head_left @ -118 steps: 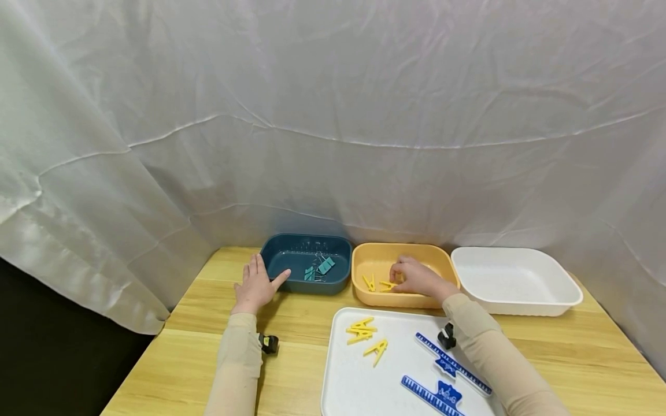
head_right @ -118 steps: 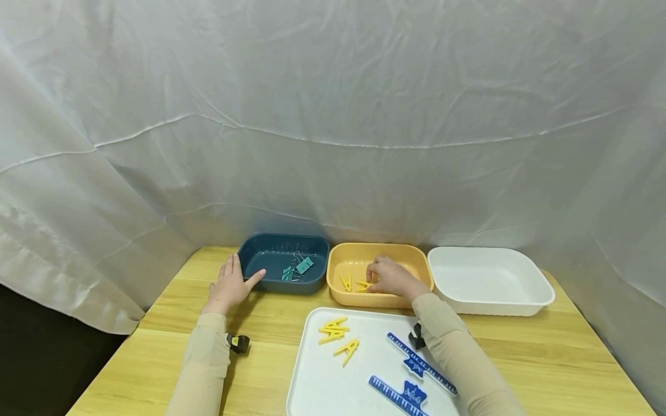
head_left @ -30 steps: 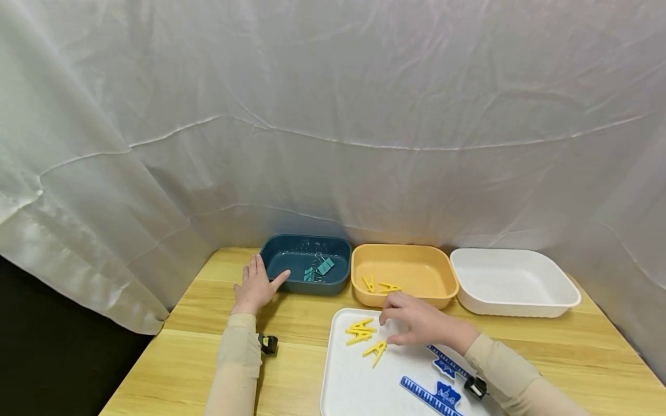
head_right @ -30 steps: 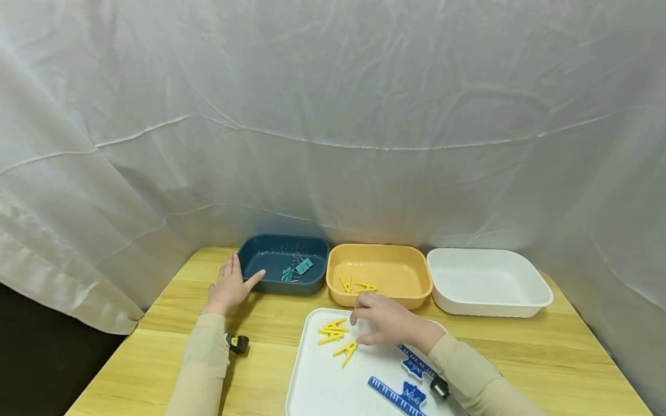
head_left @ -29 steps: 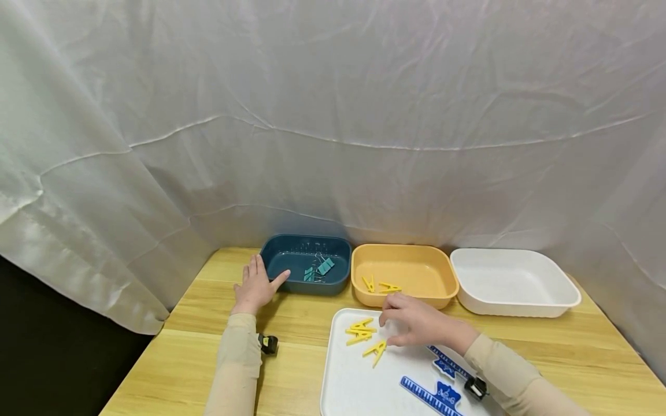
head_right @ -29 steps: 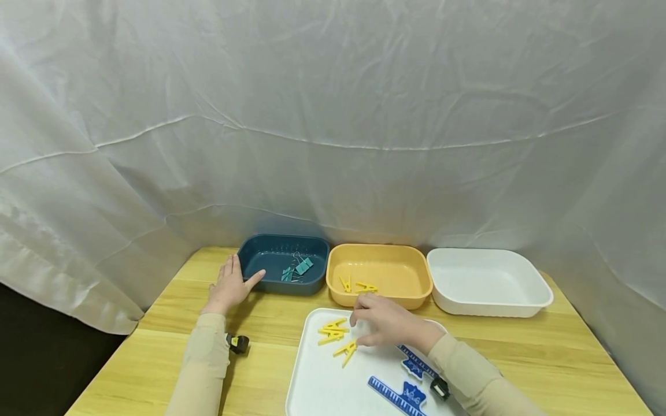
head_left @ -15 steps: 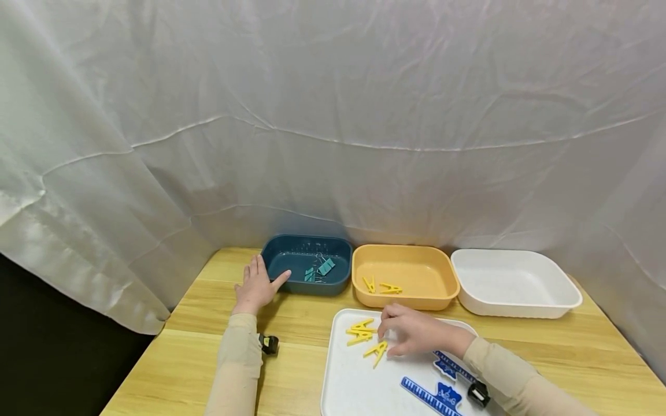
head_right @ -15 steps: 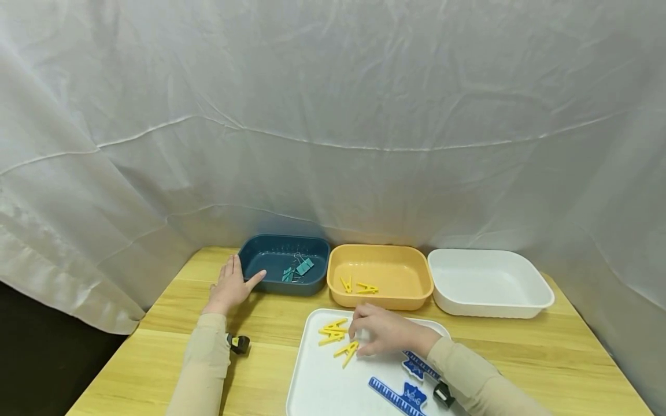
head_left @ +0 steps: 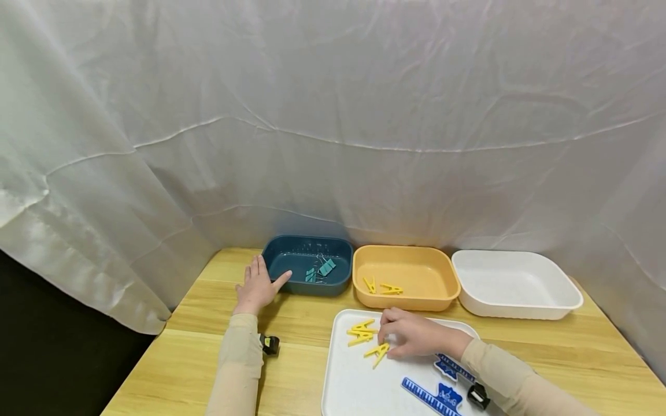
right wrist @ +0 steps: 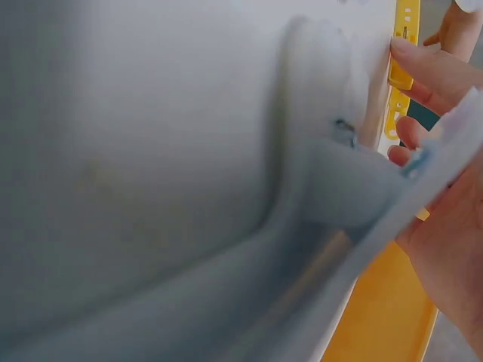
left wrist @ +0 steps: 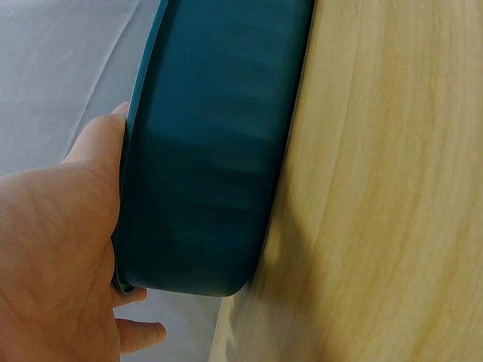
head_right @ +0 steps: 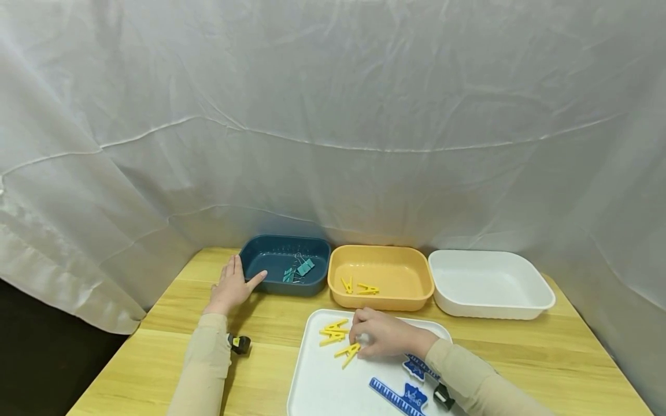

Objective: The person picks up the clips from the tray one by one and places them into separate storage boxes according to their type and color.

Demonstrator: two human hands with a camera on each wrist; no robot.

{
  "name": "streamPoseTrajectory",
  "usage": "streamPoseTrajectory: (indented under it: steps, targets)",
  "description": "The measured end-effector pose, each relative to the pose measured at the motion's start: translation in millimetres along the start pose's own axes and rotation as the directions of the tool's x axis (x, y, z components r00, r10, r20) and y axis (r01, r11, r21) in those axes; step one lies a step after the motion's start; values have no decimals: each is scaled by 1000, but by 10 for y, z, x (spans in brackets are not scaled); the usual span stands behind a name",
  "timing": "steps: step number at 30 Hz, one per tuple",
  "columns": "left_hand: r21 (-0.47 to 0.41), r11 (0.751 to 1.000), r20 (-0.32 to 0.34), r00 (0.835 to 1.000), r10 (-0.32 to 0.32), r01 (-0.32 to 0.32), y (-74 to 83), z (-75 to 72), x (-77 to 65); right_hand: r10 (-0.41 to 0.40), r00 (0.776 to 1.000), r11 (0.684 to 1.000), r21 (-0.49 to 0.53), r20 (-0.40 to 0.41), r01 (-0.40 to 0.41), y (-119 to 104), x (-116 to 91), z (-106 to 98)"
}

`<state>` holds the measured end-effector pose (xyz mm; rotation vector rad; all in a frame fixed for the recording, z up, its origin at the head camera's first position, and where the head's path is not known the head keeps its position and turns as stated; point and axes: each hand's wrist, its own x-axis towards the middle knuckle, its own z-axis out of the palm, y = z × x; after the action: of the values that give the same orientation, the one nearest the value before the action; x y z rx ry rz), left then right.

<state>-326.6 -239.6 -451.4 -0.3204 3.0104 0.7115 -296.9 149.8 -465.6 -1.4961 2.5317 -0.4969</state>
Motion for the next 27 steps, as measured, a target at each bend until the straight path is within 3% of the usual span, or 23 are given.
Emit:
streamPoseTrajectory:
  steps: [17, 27]
  targets:
    - [-15, 1000, -8, 1000, 6, -6, 16, 8, -6, -17, 999, 1000, -1, -35, 17, 14, 1, -11]
    - [-6, 1000, -9, 1000, 8, -8, -7, 8, -7, -59, 993, 998, -32, -101, 56, 4, -19, -68]
